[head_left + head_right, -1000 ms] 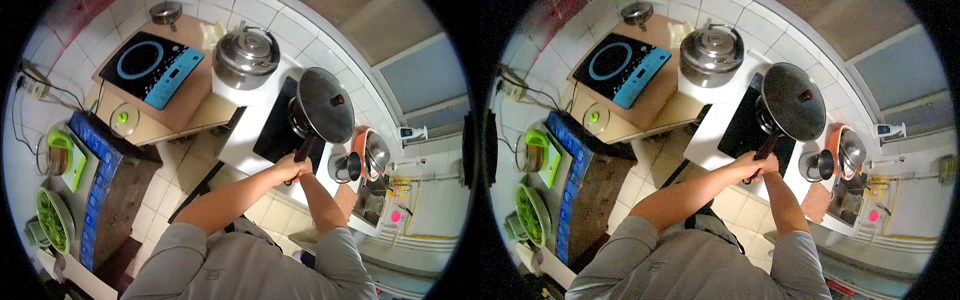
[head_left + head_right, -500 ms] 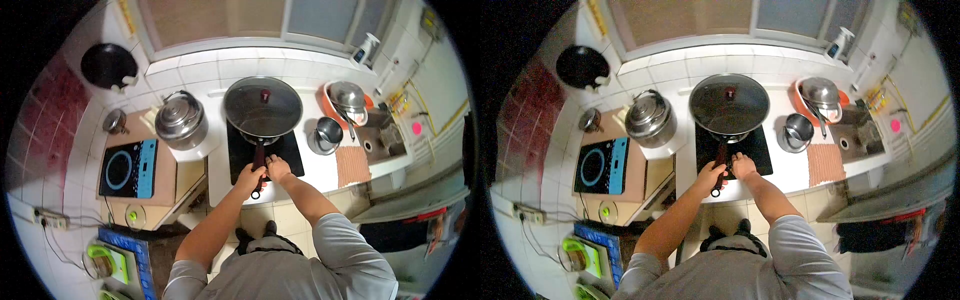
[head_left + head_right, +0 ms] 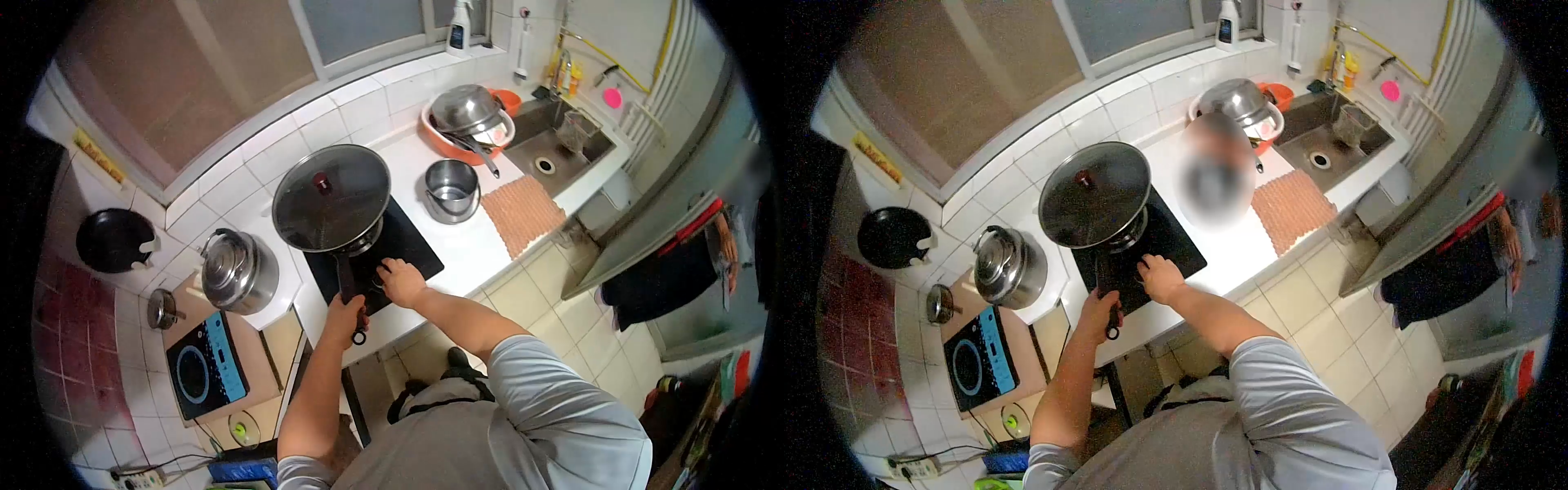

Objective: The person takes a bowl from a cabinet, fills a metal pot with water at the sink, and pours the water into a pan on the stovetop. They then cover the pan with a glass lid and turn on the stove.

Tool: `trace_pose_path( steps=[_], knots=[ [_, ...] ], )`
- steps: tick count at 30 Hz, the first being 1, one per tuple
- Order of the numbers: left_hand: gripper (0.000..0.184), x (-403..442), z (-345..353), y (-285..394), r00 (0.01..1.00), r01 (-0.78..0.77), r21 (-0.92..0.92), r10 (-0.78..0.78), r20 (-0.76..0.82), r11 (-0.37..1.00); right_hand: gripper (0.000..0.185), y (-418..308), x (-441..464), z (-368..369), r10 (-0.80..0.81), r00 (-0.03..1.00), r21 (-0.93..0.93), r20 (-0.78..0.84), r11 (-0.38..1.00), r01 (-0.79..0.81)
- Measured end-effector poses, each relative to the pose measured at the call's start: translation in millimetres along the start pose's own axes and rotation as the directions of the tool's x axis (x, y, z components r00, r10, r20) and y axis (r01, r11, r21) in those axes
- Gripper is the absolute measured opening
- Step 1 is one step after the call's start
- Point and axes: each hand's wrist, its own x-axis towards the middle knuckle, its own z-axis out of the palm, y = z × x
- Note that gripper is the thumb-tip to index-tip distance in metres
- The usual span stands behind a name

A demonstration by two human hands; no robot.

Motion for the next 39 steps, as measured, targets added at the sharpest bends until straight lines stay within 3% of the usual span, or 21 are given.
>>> trace_pose_path(
  steps=[4,6,8,11,12,15,17,18,20,21,22,23,24,25,26,27,29,33,36,39],
  knots=[
    [0.026,-8,-1,7,0.998,0.054,-0.035,-0.053,0.020,0.998,0.044,7,-20,11,0.055,0.990,0.140,-0.127,0.989,-0.037],
    [0.033,12,-12,-12,0.998,-0.060,-0.043,0.061,0.017,0.997,0.040,19,-46,13,0.034,0.975,0.184,-0.218,0.983,0.007],
    [0.040,-5,3,6,0.985,-0.131,-0.014,0.129,-0.111,0.991,0.039,30,-79,2,0.093,0.974,0.231,-0.204,0.972,-0.045],
    [0.048,8,-1,1,0.964,-0.226,0.277,0.255,-0.074,0.934,0.038,68,-127,17,0.189,0.954,0.242,-0.233,0.961,-0.132],
    [0.052,3,6,8,0.968,-0.169,0.344,0.222,-0.120,0.924,0.038,81,-140,14,0.221,0.948,0.258,-0.230,0.953,-0.159],
    [0.054,-6,11,17,0.960,-0.181,0.418,0.253,-0.124,0.890,0.041,109,-164,-1,0.313,0.931,0.247,-0.187,0.932,-0.264],
    [0.056,-10,14,23,0.950,-0.180,0.538,0.287,-0.121,0.823,0.043,126,-172,-7,0.359,0.918,0.253,-0.170,0.916,-0.312],
    [0.055,-6,11,19,0.911,-0.217,0.645,0.390,-0.136,0.733,0.040,133,-173,-8,0.374,0.907,0.299,-0.195,0.903,-0.308],
    [0.055,4,6,4,0.803,-0.236,0.825,0.581,-0.132,0.514,0.035,152,-173,-12,0.396,0.886,0.386,-0.239,0.876,-0.288],
    [0.056,-7,14,14,0.729,-0.287,0.891,0.684,-0.035,0.352,0.034,167,-171,-11,0.406,0.875,0.424,-0.265,0.864,-0.272],
    [0.054,-14,30,21,0.628,-0.306,0.907,0.777,-0.035,0.288,0.034,186,-167,-7,0.402,0.873,0.465,-0.277,0.851,-0.244],
    [0.051,-26,51,34,0.595,-0.360,0.890,0.803,-0.012,0.281,0.034,196,-164,-1,0.399,0.874,0.514,-0.276,0.830,-0.216],
    [0.047,-30,68,38,0.598,-0.455,0.827,0.801,0.009,0.330,0.033,198,-162,-18,0.435,0.842,0.548,-0.320,0.810,-0.210],
    [0.044,-29,87,35,0.671,-0.488,0.750,0.742,-0.005,0.446,0.030,213,-159,-19,0.408,0.817,0.531,-0.408,0.834,-0.151],
    [0.042,-32,113,36,0.680,-0.502,0.747,0.732,0.030,0.436,0.032,229,-155,-17,0.493,0.816,0.668,-0.302,0.720,-0.187],
    [0.039,-29,133,30,0.681,-0.536,0.723,0.730,0.065,0.436,0.031,239,-152,-31,0.486,0.827,0.668,-0.283,0.718,-0.194],
    [0.035,-15,175,12,0.811,-0.475,0.676,0.578,0.088,0.564,0.028,263,-146,-48,0.480,0.829,0.668,-0.288,0.721,-0.186],
    [0.041,5,247,-23,0.931,-0.349,0.717,0.312,0.191,0.603,0.026,324,-139,-54,0.443,0.851,0.594,-0.283,0.777,-0.207],
    [0.045,31,290,-46,0.896,-0.440,0.755,0.299,0.329,0.486,0.027,348,-142,-77,0.435,0.811,0.448,-0.392,0.860,-0.245],
    [0.050,60,333,-47,0.861,-0.506,0.781,0.269,0.431,0.367,0.031,382,-146,-82,0.492,0.821,0.432,-0.290,0.833,-0.346]
  ],
)
